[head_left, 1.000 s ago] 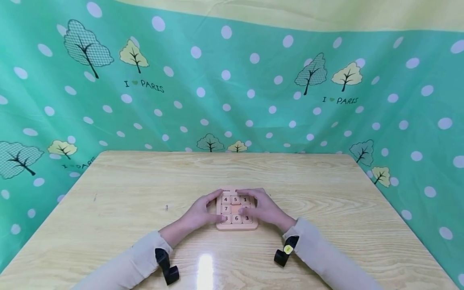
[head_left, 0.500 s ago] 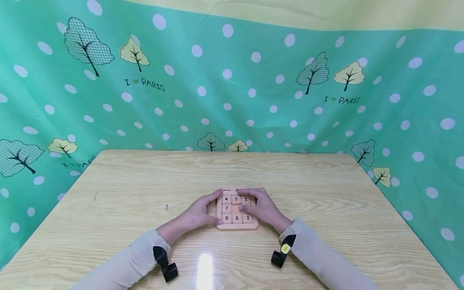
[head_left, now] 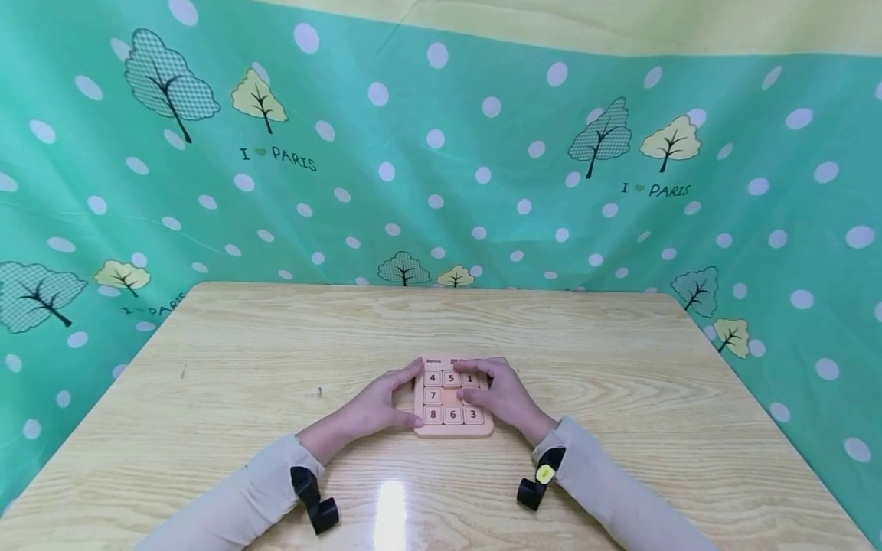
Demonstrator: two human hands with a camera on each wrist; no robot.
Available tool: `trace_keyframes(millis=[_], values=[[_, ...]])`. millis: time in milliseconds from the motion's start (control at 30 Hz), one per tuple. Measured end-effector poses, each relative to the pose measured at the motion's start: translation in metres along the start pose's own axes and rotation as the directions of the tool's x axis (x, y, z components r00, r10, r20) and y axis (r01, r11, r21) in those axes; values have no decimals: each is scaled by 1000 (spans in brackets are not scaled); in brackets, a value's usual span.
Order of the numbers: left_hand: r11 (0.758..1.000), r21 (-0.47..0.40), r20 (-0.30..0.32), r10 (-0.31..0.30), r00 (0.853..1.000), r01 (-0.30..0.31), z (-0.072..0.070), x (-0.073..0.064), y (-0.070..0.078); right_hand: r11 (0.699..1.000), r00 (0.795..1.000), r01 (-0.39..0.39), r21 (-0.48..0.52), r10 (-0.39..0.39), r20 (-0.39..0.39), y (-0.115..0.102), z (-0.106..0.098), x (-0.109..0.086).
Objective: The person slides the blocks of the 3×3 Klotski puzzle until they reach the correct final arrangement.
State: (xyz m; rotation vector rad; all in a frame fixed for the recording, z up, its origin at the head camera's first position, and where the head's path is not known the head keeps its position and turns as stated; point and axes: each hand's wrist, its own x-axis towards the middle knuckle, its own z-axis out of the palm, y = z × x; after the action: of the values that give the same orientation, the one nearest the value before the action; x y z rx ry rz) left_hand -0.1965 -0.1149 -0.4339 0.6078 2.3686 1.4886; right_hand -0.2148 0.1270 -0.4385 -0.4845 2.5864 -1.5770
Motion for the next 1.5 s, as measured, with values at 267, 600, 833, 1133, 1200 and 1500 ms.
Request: trace_keyframes(millis=[267, 600, 833, 1133, 1200, 1500], values=[[1000, 9, -9, 3, 1000, -3, -1, -1, 2, 998, 1000, 7, -56, -6, 9, 0, -2, 2], [1000, -3, -21, -20, 1000, 20, 1, -1, 3, 998, 998, 25, -49, -22, 55, 0, -6, 0], [999, -6, -26, -34, 999, 33, 1, -1, 4, 999, 997, -3, -42, 6, 75, -1, -8, -2], [999, -12, -31, -42, 999, 42, 1, 0, 3, 999, 995, -34, -29, 37, 93, -1, -9, -4], [999, -15, -30, -45, 999, 45, 1, 0, 2, 999, 994, -45, -18, 46, 96, -1, -9, -4], [999, -7, -29, -43, 999, 43, 1, -1, 4, 997, 998, -46, 60, 44, 33, -7, -6, 1]])
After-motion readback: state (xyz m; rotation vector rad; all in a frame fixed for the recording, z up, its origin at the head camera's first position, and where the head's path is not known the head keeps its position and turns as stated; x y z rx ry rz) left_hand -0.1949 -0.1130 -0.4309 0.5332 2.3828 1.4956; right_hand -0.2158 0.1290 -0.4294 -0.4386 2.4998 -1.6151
